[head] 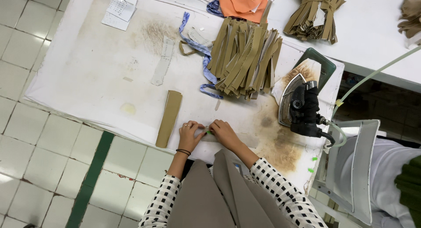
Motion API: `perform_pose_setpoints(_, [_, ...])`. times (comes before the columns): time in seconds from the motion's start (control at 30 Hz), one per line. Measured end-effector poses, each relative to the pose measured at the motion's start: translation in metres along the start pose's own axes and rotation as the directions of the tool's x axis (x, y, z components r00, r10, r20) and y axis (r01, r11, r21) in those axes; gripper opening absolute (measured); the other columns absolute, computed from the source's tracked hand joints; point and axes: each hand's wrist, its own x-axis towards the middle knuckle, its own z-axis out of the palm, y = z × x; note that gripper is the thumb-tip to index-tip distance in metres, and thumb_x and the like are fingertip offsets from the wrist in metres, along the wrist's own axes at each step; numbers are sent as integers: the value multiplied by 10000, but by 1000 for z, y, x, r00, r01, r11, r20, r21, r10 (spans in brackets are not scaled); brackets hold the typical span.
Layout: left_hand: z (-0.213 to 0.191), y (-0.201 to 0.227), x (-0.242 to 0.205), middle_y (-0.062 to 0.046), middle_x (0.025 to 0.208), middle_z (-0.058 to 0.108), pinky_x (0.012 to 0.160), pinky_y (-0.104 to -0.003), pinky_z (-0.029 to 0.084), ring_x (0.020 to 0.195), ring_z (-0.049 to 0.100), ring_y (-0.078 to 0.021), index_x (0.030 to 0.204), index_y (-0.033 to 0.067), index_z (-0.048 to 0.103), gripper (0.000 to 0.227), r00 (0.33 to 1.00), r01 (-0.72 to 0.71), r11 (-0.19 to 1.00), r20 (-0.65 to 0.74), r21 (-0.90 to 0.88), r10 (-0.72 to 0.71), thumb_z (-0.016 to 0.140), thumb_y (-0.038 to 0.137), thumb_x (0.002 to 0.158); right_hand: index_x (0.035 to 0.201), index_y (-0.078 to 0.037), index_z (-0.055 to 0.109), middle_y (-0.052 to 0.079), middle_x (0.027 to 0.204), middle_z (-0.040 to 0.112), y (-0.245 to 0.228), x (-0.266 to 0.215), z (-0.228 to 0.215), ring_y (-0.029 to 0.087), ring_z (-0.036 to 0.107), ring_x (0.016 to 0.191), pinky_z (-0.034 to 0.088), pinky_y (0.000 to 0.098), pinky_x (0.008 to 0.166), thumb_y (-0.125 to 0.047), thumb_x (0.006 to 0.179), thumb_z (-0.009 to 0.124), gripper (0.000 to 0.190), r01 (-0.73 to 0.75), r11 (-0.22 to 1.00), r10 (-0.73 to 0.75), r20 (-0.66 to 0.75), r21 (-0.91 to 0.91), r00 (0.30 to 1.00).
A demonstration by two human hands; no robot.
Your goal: The person irons beige fabric strips on a white table. They repeatedly pick up a strip, fold it, press it with an iron, and place it aside. The process is repeated for multiple strips throughout the clip.
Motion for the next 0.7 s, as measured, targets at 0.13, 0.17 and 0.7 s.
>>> perform_pose_setpoints(0.13, [10,3,0,68,983,496,902,-386,365,1031,477,-180,1003,285,597,174,1000,16,1000,25,14,-17,623,321,836,896,-97,567,39,817,542,1,-1,6,210,567,783,425,294,667,-121,889,551,29,-22,998,22,1,56,1000])
perform_pose_setpoints(0.17, [14,0,2,74,955,501,892,-380,368,1023,484,-172,981,282,596,149,999,39,999,23,18,-40,617,328,841,895,-92,571,48,814,548,1,-2,8,217,573,782,436,300,666,-108,881,564,22,-21,997,22,-15,80,1000])
perform_pose_setpoints(0.7, [22,-14,14,57,776,562,830,-368,339,888,498,-171,949,247,550,188,993,115,986,19,-122,-114,649,255,789,857,-59,558,77,802,539,9,17,25,248,583,798,472,322,697,-85,810,622,83,-59,993,44,153,97,987])
